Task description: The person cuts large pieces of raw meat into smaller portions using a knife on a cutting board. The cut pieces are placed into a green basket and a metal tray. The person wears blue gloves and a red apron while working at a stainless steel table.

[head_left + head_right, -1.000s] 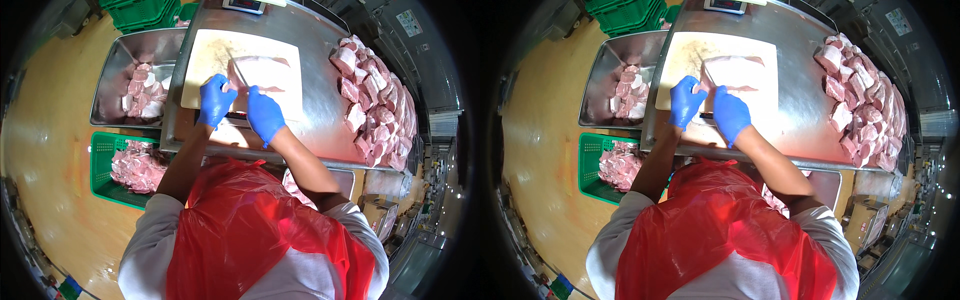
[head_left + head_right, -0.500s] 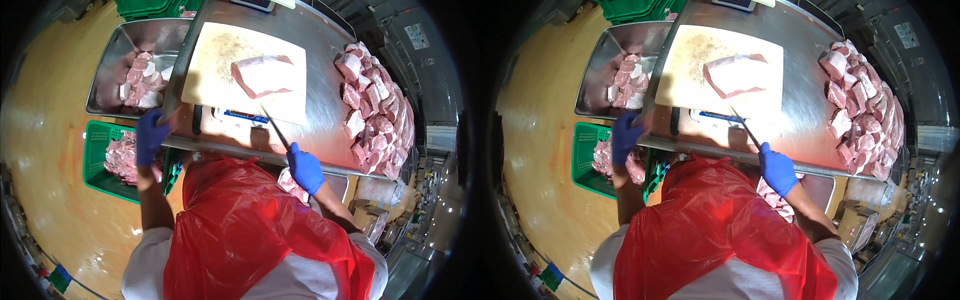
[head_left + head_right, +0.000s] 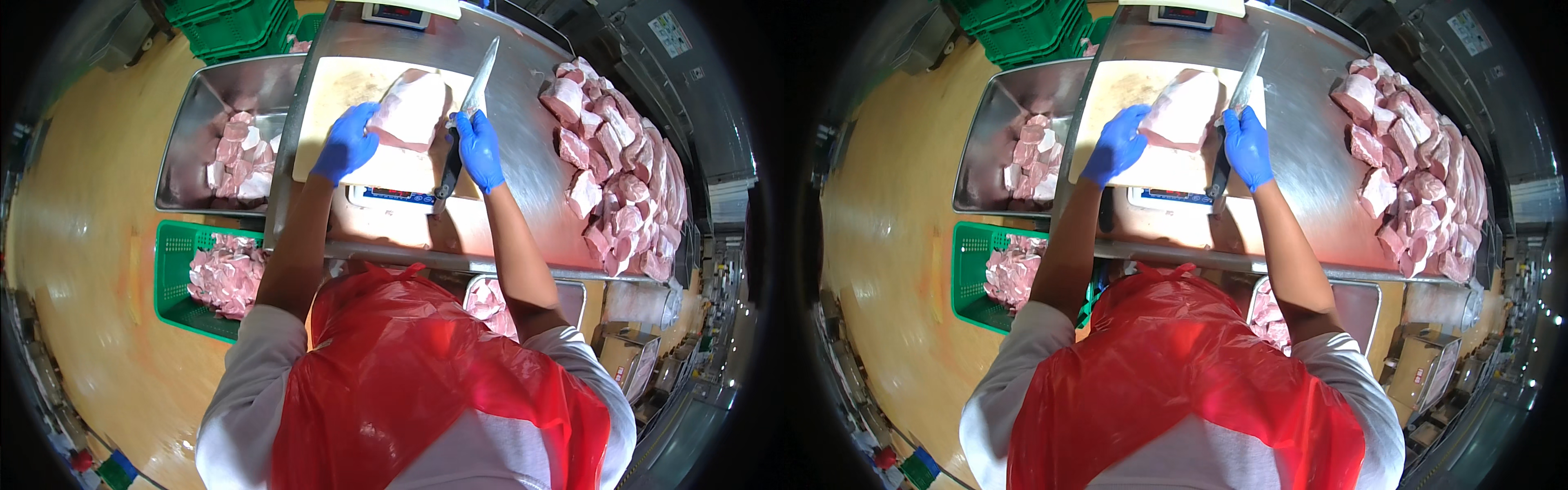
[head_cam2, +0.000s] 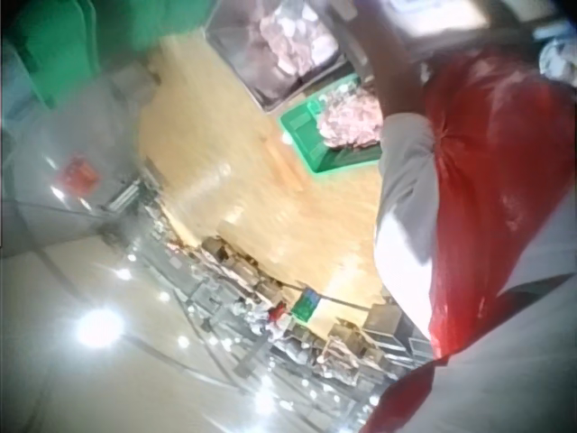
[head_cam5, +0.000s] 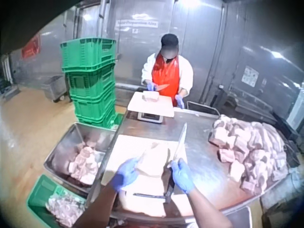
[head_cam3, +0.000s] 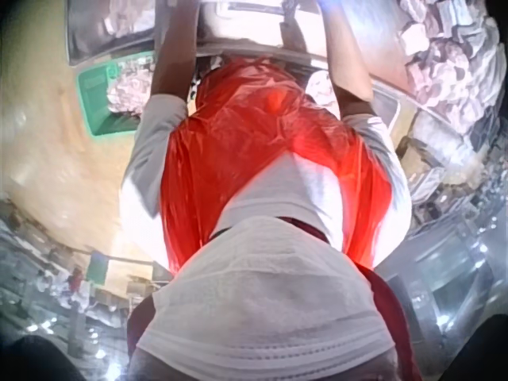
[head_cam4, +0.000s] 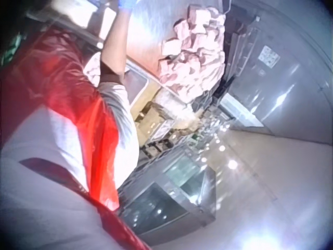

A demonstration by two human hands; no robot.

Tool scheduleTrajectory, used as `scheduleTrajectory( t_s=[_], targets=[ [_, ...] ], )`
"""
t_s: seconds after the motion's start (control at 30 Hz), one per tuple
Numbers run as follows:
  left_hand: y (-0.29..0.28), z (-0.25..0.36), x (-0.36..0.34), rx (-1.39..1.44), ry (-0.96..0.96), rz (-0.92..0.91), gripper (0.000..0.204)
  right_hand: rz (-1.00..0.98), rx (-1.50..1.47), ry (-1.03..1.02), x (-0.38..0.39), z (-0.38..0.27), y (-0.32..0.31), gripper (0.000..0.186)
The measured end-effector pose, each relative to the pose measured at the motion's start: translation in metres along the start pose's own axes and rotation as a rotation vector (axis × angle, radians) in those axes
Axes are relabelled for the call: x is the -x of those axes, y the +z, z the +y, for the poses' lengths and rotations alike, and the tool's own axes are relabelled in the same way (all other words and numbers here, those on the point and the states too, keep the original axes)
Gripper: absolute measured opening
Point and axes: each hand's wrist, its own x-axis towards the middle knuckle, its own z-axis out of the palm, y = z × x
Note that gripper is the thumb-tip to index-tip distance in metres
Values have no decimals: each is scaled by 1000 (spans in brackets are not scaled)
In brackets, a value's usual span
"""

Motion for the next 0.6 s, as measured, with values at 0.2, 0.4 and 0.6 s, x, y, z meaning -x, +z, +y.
scheduleTrajectory(
  t_s=[0.2, 0.4, 0.6],
  targets=[
    [29, 36, 32, 28, 36, 403, 26, -213, 532, -261, 66, -22, 12, 16],
    [22, 26, 19, -303, -142, 255, 7, -381, 713, -216, 49, -63, 46, 18],
    [5, 42, 47, -206, -172, 452, 7, -596, 908, -130, 86, -29, -12, 26]
  ],
)
